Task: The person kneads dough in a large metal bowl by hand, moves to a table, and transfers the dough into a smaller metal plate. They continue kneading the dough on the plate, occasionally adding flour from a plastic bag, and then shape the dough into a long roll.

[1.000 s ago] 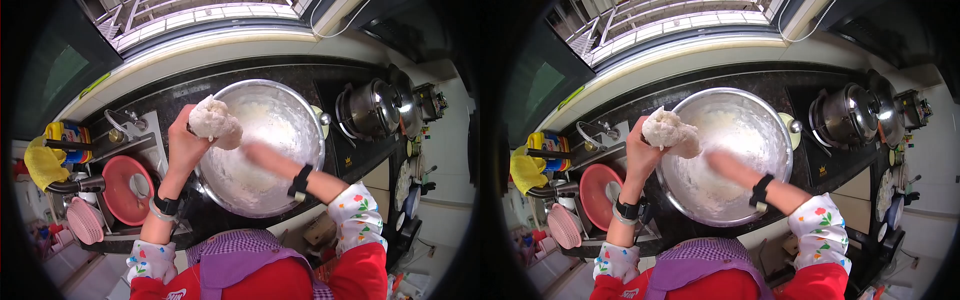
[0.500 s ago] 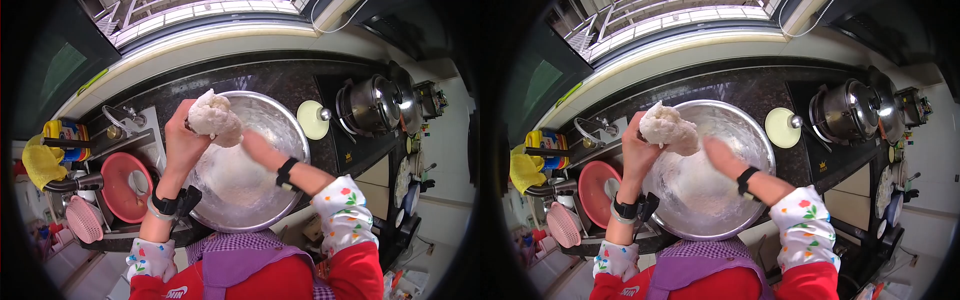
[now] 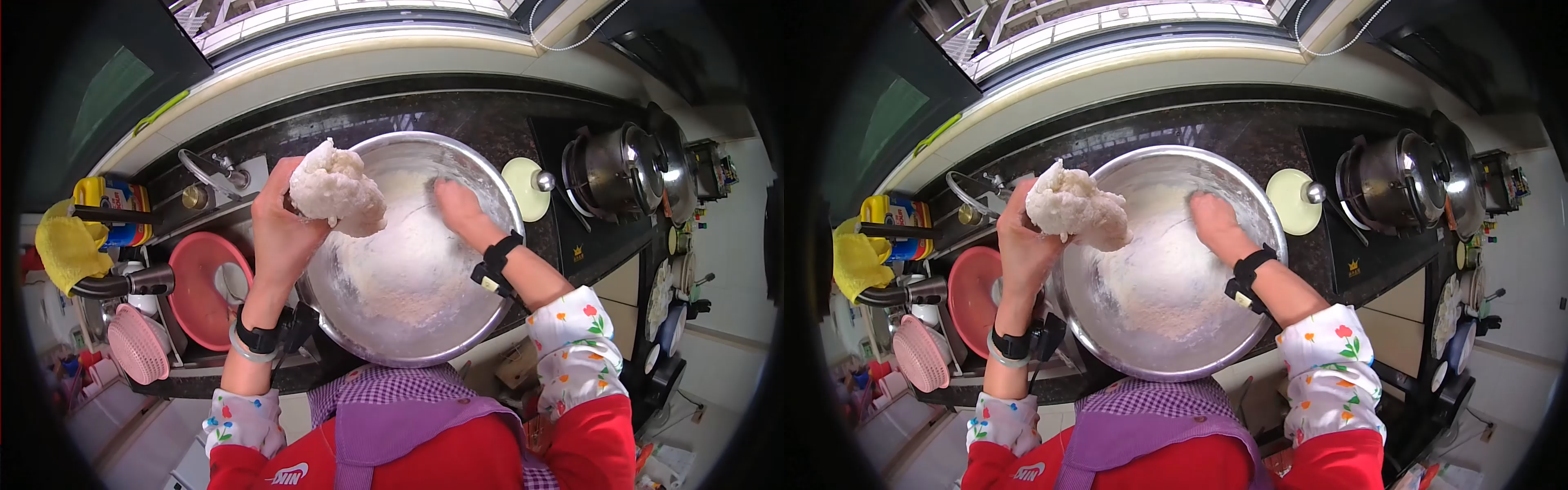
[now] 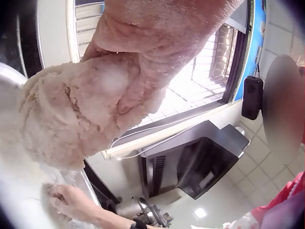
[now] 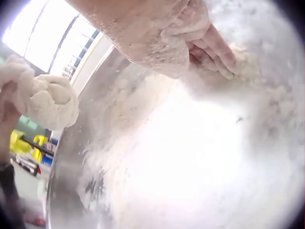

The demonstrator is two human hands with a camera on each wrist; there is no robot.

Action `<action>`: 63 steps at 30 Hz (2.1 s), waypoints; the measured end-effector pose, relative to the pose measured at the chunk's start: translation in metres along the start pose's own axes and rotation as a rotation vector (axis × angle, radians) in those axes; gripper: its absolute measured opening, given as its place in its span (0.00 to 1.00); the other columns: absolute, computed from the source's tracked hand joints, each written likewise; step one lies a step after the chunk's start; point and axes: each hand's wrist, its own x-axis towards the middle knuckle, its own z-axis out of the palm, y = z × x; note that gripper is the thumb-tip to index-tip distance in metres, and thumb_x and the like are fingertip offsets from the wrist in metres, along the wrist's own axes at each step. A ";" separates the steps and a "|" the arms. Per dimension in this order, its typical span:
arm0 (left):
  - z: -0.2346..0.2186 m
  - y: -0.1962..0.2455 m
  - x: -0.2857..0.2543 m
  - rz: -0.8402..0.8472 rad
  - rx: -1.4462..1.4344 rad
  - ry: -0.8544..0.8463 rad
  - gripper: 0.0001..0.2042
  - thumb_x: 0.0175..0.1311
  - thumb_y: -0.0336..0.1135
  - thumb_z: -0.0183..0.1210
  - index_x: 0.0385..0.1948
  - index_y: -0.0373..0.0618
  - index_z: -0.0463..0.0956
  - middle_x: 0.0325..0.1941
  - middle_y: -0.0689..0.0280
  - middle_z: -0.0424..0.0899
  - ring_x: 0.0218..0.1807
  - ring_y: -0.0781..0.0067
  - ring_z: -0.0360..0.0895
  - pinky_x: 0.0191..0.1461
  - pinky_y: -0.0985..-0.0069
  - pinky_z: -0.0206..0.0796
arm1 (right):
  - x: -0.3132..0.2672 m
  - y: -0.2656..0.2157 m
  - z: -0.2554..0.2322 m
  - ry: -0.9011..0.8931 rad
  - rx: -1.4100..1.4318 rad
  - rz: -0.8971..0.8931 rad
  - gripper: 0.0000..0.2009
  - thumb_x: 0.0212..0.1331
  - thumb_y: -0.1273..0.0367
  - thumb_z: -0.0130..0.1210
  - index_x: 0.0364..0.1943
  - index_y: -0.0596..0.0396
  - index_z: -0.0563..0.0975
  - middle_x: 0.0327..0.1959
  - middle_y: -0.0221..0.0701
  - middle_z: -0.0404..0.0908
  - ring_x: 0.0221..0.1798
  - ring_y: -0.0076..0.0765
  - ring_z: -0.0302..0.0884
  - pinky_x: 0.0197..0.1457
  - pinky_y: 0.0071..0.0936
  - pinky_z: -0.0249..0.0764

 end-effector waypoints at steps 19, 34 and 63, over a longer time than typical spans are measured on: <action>0.076 -0.064 -0.042 0.078 0.143 -0.255 0.23 0.41 0.28 0.67 0.44 0.43 0.72 0.41 0.60 0.78 0.47 0.61 0.76 0.47 0.67 0.70 | -0.049 0.035 -0.041 -0.176 0.284 -0.141 0.14 0.62 0.67 0.44 0.45 0.60 0.76 0.44 0.48 0.78 0.47 0.51 0.76 0.53 0.39 0.70; -0.007 -0.083 -0.071 0.104 0.555 -0.669 0.32 0.40 0.39 0.71 0.51 0.40 0.70 0.56 0.52 0.71 0.61 0.50 0.65 0.62 0.62 0.60 | -0.087 -0.081 0.040 0.136 0.082 -0.180 0.13 0.61 0.60 0.46 0.43 0.51 0.76 0.46 0.37 0.77 0.54 0.46 0.70 0.52 0.50 0.65; 0.018 -0.092 -0.106 0.313 0.537 0.062 0.22 0.49 0.18 0.52 0.50 0.37 0.69 0.53 0.55 0.73 0.58 0.56 0.69 0.59 0.64 0.61 | -0.053 -0.051 -0.061 0.117 0.158 -0.291 0.09 0.58 0.65 0.53 0.31 0.57 0.78 0.31 0.46 0.79 0.38 0.55 0.76 0.45 0.44 0.71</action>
